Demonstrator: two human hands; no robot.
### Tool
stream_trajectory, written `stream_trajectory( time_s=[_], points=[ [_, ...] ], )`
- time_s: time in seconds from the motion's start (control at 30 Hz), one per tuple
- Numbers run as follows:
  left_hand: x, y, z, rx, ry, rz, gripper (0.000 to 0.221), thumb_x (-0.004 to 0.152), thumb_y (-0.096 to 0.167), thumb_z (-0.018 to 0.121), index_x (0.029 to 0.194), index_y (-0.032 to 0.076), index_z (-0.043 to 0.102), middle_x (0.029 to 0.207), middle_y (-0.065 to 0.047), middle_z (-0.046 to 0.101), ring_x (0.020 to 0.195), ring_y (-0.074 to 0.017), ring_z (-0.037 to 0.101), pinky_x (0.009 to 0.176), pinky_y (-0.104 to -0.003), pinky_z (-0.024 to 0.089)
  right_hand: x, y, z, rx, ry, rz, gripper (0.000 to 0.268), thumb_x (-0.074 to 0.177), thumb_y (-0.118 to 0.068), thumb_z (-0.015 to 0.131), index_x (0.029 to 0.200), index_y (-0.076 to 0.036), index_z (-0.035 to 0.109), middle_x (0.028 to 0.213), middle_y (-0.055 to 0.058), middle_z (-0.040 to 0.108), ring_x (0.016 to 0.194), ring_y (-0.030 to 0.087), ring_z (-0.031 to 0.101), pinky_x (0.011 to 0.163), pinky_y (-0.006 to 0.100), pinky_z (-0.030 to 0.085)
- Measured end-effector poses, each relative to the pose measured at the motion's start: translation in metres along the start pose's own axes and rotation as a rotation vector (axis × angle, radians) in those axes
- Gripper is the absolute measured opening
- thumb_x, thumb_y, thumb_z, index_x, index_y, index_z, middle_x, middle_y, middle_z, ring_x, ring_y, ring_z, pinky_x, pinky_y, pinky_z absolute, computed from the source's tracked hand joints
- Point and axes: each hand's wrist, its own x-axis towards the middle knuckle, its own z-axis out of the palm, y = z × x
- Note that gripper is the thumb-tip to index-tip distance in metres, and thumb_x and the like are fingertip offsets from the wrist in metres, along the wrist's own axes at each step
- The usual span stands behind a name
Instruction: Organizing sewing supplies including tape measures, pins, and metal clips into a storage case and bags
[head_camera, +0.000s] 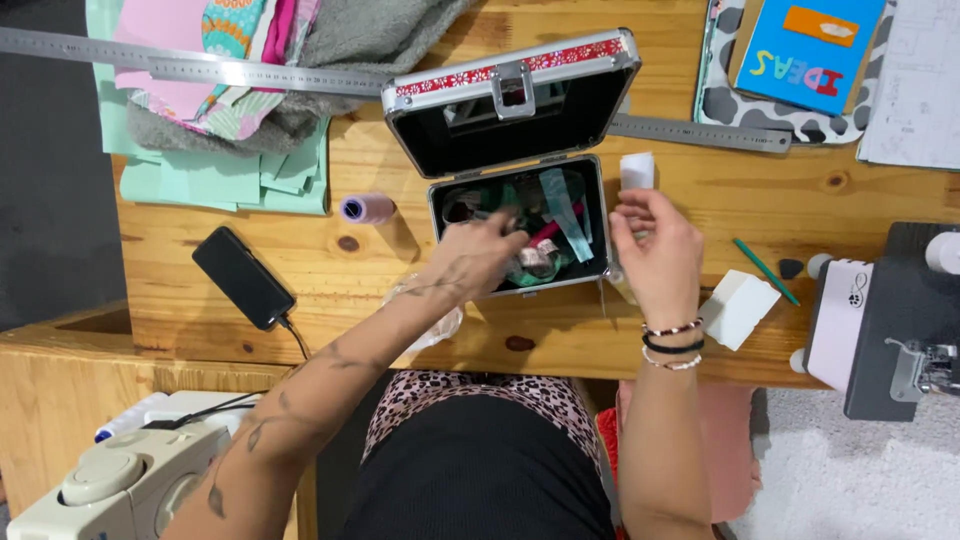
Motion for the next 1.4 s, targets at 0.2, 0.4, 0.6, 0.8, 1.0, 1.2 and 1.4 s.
stream_trajectory(
  time_s=[0.2,0.4,0.6,0.8,1.0,1.2,1.4],
  points=[
    [-0.049,-0.026,-0.084,-0.683,0.533,0.086,0.043,0.064,0.015,0.088,0.102,0.009,0.067,0.117,-0.011,0.063,0.101,-0.0397,0.069,0.087,-0.050,0.055,-0.005,0.011,-0.003,0.014,0.043,-0.040,0.022,0.096,-0.006,0.069,0.118,-0.009,0.069,0.099,0.015,0.074,0.087,0.027,0.073,0.072,0.033,0.057],
    [-0.093,-0.033,-0.118,-1.030,0.783,0.032,0.034,0.073,0.008,0.087,0.100,0.001,0.068,0.110,-0.020,0.062,0.096,-0.0279,0.061,0.089,-0.045,0.052,0.001,-0.008,0.022,-0.084,-0.118,-0.135,0.032,0.090,-0.001,0.069,0.120,-0.011,0.069,0.097,0.012,0.074,0.090,0.030,0.073,0.077,0.037,0.059],
    [-0.114,-0.042,-0.113,-1.190,1.083,-0.046,0.034,0.080,0.004,0.081,0.110,0.000,0.065,0.104,-0.013,0.063,0.092,-0.0154,0.062,0.088,-0.033,0.052,0.011,0.006,0.050,-0.256,-0.288,-0.125,0.039,0.087,0.000,0.069,0.124,-0.012,0.067,0.099,0.012,0.072,0.093,0.030,0.073,0.081,0.040,0.059],
    [-0.122,-0.054,-0.089,-1.248,1.290,-0.194,0.059,0.076,-0.016,0.078,0.125,0.008,0.057,0.105,-0.009,0.065,0.092,-0.0111,0.059,0.089,-0.032,0.053,0.009,0.000,0.059,-0.325,-0.328,-0.186,0.047,0.081,-0.003,0.075,0.126,-0.009,0.063,0.100,0.018,0.070,0.093,0.039,0.071,0.081,0.048,0.059],
    [-0.115,-0.059,-0.058,-1.326,1.307,-0.160,0.070,0.072,-0.019,0.079,0.129,0.012,0.053,0.105,-0.010,0.066,0.096,-0.0172,0.066,0.092,-0.035,0.055,-0.002,-0.021,0.122,-0.474,-0.497,-0.240,0.091,0.066,-0.030,0.088,0.144,-0.018,0.046,0.127,0.024,0.054,0.114,0.052,0.059,0.095,0.060,0.051],
    [-0.107,-0.057,-0.051,-1.272,1.258,-0.186,0.068,0.070,-0.016,0.084,0.125,0.012,0.055,0.108,-0.008,0.068,0.101,-0.0142,0.066,0.091,-0.034,0.056,0.010,0.000,0.182,-0.503,-0.531,-0.075,0.097,0.069,-0.031,0.090,0.151,-0.020,0.039,0.136,0.025,0.051,0.121,0.052,0.056,0.105,0.065,0.038],
    [-0.108,-0.062,-0.050,-1.270,1.220,-0.218,0.071,0.073,-0.016,0.084,0.128,0.016,0.052,0.111,-0.013,0.067,0.102,-0.0212,0.067,0.089,-0.038,0.059,0.021,0.018,0.192,-0.445,-0.578,-0.121,0.076,0.080,-0.013,0.078,0.148,-0.026,0.045,0.118,0.021,0.060,0.101,0.048,0.069,0.084,0.058,0.057]
  ],
)
